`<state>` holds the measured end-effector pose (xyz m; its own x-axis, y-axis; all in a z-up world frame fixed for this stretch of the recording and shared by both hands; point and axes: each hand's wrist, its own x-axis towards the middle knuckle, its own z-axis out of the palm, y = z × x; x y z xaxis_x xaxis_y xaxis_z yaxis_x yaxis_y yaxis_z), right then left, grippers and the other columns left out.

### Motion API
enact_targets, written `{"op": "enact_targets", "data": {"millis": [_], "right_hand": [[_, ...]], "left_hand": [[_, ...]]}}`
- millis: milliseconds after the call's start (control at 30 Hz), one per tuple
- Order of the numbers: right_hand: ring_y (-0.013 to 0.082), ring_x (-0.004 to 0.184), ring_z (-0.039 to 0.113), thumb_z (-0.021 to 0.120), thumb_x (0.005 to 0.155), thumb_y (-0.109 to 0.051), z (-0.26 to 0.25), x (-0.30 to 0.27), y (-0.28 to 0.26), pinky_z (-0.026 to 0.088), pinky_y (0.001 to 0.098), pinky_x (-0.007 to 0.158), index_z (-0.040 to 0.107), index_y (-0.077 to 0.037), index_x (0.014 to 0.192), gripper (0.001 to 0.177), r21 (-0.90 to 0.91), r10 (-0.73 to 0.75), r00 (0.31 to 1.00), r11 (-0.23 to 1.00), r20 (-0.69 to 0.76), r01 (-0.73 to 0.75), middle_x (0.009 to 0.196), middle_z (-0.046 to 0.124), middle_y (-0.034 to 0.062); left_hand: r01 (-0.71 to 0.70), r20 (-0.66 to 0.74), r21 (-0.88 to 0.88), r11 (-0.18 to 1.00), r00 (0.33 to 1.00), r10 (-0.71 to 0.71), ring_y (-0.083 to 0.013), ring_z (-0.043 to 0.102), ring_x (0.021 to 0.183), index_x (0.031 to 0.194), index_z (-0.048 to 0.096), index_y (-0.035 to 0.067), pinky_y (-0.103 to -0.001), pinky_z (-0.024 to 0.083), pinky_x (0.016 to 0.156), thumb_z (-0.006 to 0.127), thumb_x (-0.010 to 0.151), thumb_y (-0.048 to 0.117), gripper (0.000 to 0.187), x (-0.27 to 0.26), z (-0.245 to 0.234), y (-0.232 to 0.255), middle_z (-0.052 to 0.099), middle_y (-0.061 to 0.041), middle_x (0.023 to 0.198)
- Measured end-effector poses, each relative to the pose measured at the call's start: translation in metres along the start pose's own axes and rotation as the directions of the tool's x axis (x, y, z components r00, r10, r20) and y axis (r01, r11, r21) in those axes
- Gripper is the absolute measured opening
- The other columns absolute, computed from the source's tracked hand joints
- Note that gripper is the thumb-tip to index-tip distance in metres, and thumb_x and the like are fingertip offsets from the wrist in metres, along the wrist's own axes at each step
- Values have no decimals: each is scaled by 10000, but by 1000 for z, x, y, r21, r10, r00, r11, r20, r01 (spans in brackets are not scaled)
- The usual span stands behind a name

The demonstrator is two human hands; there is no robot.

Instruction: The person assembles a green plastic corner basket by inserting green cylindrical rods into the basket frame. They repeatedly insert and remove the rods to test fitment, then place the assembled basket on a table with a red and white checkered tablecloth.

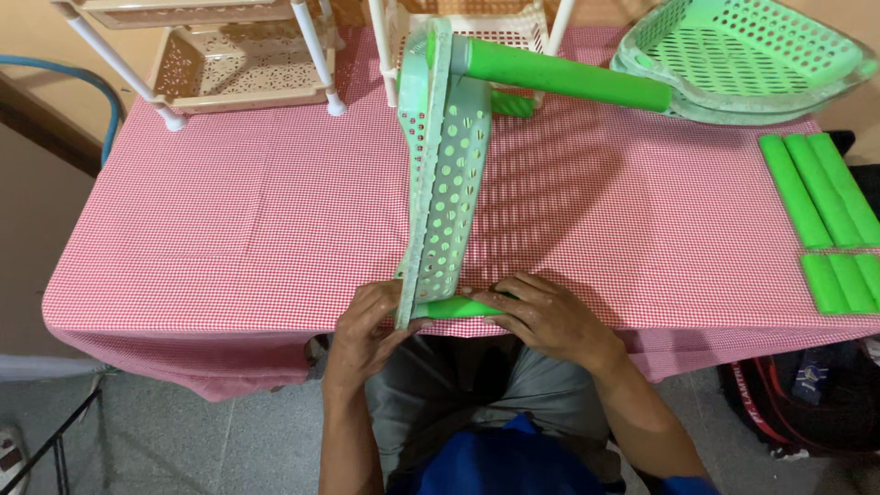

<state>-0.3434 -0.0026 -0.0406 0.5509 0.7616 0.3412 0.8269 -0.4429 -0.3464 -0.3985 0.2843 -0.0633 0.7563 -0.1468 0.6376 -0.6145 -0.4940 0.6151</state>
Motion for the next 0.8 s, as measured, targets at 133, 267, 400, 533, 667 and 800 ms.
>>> {"op": "enact_targets", "data": {"millis": [133, 267, 400, 533, 667, 800], "right_hand": [[211, 897, 631, 674, 943, -244, 2, 2, 0, 565, 352, 793, 664, -139, 1335, 406, 3, -10, 1000, 1000, 10, 10, 991, 660, 45], [212, 913, 632, 679, 939, -242, 6, 0, 3, 566, 351, 808, 654, -136, 1345, 421, 2, -40, 999, 999, 2, 40, 1006, 659, 53], [217, 923, 639, 687, 935, -261, 11, -5, 8, 581, 361, 812, 639, -139, 1378, 462, -31, -63, 998, 998, 12, 63, 1015, 662, 54], [198, 960, 667, 687, 947, -286, 9, -6, 17, 599, 345, 823, 612, -193, 1376, 444, -94, 21, 998, 995, 55, -16, 1109, 695, 47], [218, 949, 673, 695, 893, -292, -3, -10, 19, 588, 382, 843, 566, -232, 1455, 579, -154, 182, 980, 974, 81, -168, 1093, 708, 55], [242, 1020, 677, 709, 881, -298, -12, -9, 16, 571, 408, 910, 565, -209, 1449, 593, -143, 185, 983, 973, 5, -182, 1156, 710, 70]], "left_hand": [[-4, -5, 6, 1000, 1000, 4, -244, 703, 1085, 1077, 704, 49, -379, 556, 946, 892, 724, 128, 408, -2, -2, 0, 739, -76, 1127], [8, -4, 6, 1000, 1000, -8, -248, 698, 1076, 1087, 707, 51, -377, 558, 936, 892, 707, 130, 430, -3, -3, 1, 740, -80, 1116], [3, -16, 21, 1000, 1000, -2, -237, 704, 1072, 1078, 715, 54, -377, 556, 931, 891, 710, 133, 416, -5, -5, 3, 744, -72, 1117], [41, -36, 10, 999, 999, -40, -203, 715, 1063, 1086, 738, 85, -351, 583, 920, 887, 732, 151, 390, -8, -14, 3, 761, -44, 1132], [95, -57, 0, 995, 994, -95, -184, 709, 1016, 1103, 731, 80, -335, 577, 840, 887, 716, 170, 427, -10, -24, 6, 755, -41, 1114], [117, -18, 0, 993, 993, -117, -202, 692, 1049, 1128, 722, 92, -366, 556, 899, 887, 738, 184, 433, -6, -24, 10, 749, -38, 1137]]}}
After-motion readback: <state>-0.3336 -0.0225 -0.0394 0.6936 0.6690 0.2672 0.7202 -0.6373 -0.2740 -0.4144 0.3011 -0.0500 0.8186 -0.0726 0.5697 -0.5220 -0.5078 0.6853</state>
